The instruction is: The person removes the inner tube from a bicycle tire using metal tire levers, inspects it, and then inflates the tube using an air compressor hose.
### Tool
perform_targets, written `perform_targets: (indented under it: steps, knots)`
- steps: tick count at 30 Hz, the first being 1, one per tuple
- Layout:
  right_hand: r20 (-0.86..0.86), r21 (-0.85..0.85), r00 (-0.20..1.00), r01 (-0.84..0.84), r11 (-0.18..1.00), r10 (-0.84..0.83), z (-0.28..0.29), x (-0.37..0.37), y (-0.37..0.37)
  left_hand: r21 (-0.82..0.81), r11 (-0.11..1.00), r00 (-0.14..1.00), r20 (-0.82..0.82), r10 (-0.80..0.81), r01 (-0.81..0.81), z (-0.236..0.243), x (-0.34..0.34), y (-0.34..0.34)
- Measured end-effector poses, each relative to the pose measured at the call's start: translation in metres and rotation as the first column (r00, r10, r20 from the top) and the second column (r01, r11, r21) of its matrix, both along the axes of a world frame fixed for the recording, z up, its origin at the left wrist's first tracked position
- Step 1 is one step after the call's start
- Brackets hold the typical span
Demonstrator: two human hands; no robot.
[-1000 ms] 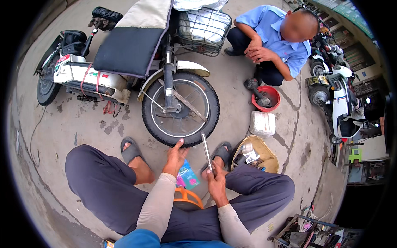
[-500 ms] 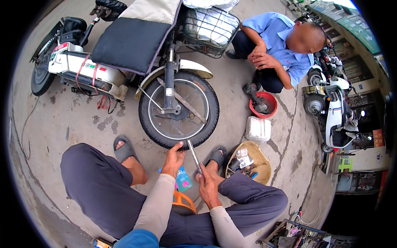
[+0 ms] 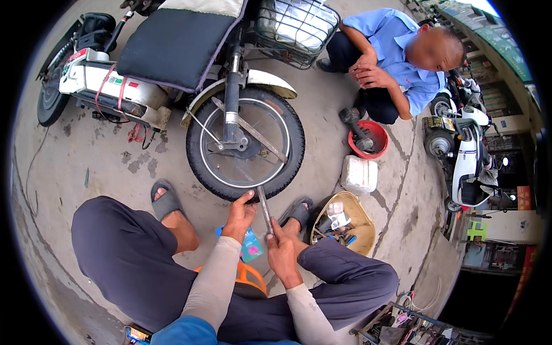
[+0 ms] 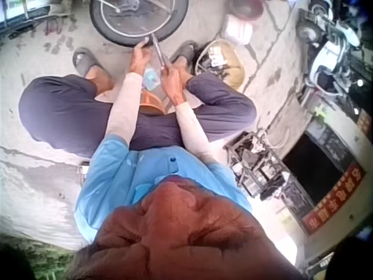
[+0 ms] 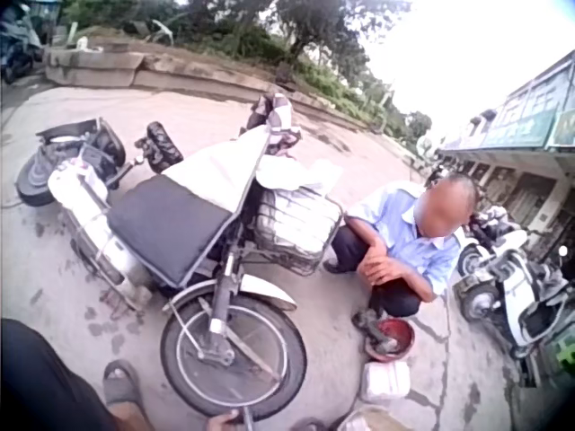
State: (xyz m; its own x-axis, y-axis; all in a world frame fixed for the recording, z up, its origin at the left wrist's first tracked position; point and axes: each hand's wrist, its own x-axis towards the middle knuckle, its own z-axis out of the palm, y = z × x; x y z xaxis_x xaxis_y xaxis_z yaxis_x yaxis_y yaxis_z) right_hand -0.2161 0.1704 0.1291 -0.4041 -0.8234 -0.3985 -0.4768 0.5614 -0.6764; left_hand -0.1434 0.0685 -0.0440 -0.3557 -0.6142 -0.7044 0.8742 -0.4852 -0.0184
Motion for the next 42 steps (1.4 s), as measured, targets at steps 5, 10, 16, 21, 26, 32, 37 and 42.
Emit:
perform_targets:
  steps: [5,10,16,21,26,32,37,42]
  knots:
    - [0.223,0.14,0.975,-0.006,0.99,-0.025,0.032,-0.014,-0.021,-0.011,1.0,1.0,0.017,-0.019,0.019,-0.001,0.014,-0.011]
    - [0.677,0.216,0.724,-0.023,0.976,-0.133,0.021,-0.03,0.01,-0.101,0.995,0.999,0.048,-0.017,0.021,-0.004,0.018,-0.01]
    - [0.828,0.201,0.462,0.287,0.937,-0.319,0.017,-0.005,0.039,-0.071,0.997,1.0,0.012,-0.022,0.023,0.002,0.014,-0.003]
    - [0.843,0.309,0.301,0.408,0.859,-0.446,0.037,0.009,0.028,-0.069,0.998,1.0,-0.016,-0.012,0.011,0.007,0.008,0.0]
    - [0.863,0.456,-0.014,0.449,0.768,-0.505,0.096,0.016,-0.05,-0.099,0.994,0.998,0.05,-0.038,0.043,0.002,0.013,-0.001]
    - [0.899,0.378,0.079,0.354,0.855,-0.43,0.108,0.024,-0.068,-0.072,0.993,0.992,-0.08,-0.095,0.089,0.005,0.016,-0.012]
    - [0.776,0.242,0.532,0.247,0.938,-0.34,0.053,0.006,0.015,-0.034,0.999,1.0,-0.007,-0.009,0.009,0.005,0.007,-0.006]
    - [0.503,0.051,0.855,0.113,0.992,-0.123,0.027,0.001,0.041,-0.006,1.0,0.998,0.063,-0.005,0.005,-0.007,0.016,-0.01]
